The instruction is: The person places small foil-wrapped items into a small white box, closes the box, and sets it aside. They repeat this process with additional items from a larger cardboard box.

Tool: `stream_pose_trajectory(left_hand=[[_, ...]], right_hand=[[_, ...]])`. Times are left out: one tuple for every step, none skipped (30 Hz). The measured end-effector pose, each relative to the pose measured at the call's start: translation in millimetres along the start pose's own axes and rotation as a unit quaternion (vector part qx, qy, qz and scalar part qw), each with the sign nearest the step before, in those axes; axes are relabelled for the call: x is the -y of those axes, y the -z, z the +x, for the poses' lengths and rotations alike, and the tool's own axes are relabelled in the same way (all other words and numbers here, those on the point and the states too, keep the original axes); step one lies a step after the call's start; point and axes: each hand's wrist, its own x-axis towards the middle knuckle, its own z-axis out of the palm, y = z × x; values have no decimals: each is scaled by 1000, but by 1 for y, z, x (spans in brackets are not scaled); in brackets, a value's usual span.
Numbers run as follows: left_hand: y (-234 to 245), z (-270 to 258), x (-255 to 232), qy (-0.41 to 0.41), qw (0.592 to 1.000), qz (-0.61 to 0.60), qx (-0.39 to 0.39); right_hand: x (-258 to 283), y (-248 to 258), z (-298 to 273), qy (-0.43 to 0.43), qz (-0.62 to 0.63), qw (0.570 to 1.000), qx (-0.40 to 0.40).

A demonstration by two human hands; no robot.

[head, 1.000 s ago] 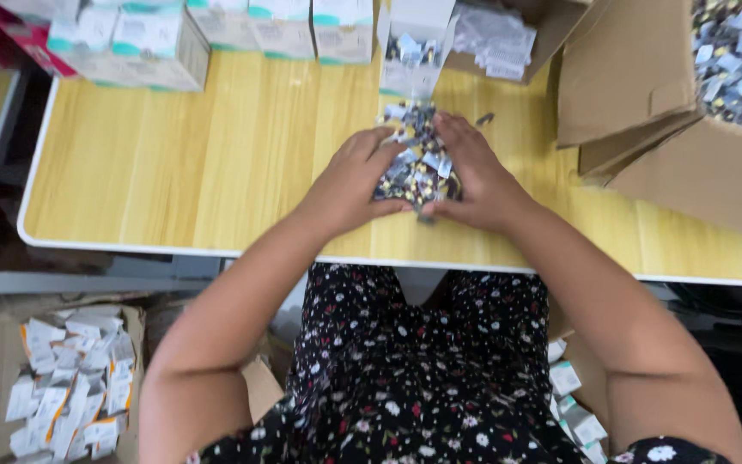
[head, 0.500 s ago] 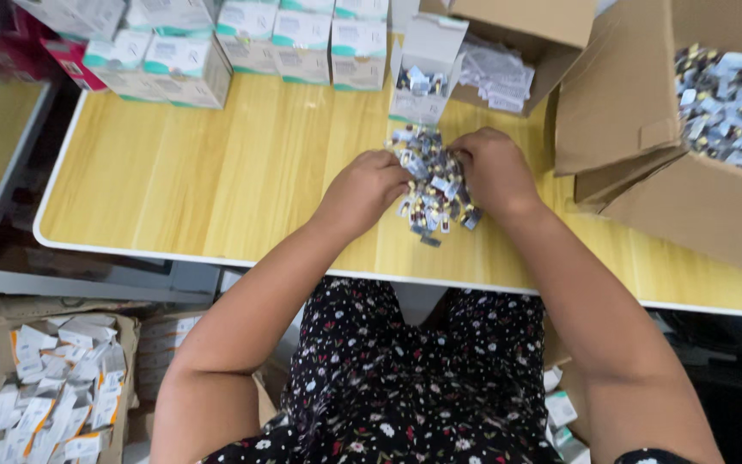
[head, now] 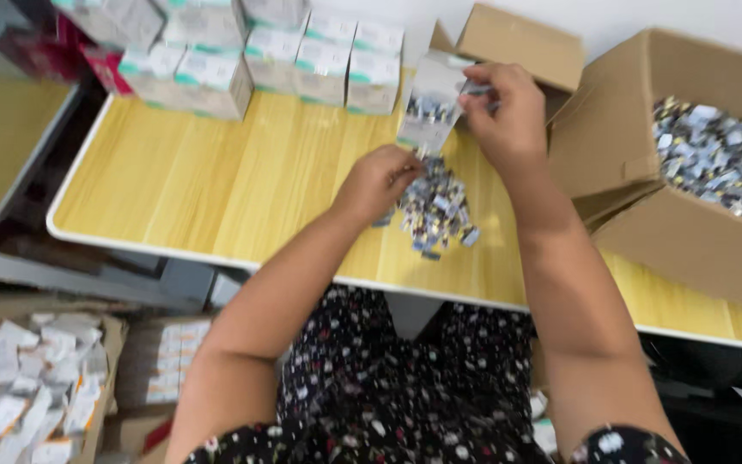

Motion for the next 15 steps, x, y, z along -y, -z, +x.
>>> stream_pose_trajectory(left_hand=[[1, -6, 0, -5, 1000, -1, 5], [4, -5, 1, -16, 1000, 1, 8], [6, -2, 0, -28, 1000, 2, 11], [8, 1, -1, -45, 999, 15, 0], [8, 4, -2, -61, 998, 27, -11], [9, 13, -4, -82, 996, 40, -23], [10, 23, -4, -97, 993, 55, -31], [9, 34, -3, -110, 991, 69, -41], [7, 44, -1, -123, 988, 83, -51], [5, 55, 0, -115, 988, 82, -64], [2, 66, 2, -107, 988, 82, -76], [0, 76, 2, -101, 987, 82, -89], [-3, 83, 2, -106, 984, 104, -93], [-6, 87, 1, -111, 981, 124, -96], [-8, 92, 1, -115, 978, 144, -100]], right_hand=[[-5, -1, -12, 0, 12, 1000, 8], [-11, -2, -18, 5, 23, 1000, 11], [-17, -2, -27, -38, 30, 998, 26], [-21, -4, -38, -81, 38, 995, 40], [-24, -6, -48, -124, 45, 990, 55], [-27, -8, -53, -146, 58, 985, 71], [-29, -11, -57, -169, 70, 979, 87], [-30, -12, -61, -192, 80, 972, 106], [-30, -13, -63, -195, 66, 972, 113], [-28, -15, -63, -196, 51, 972, 117], [-26, -16, -64, -198, 37, 972, 122], [-22, -17, -62, -221, 26, 965, 138], [-19, -17, -62, -243, 16, 957, 155], [-16, -16, -62, -267, 6, 948, 172], [-14, -15, -61, -234, -3, 955, 182]])
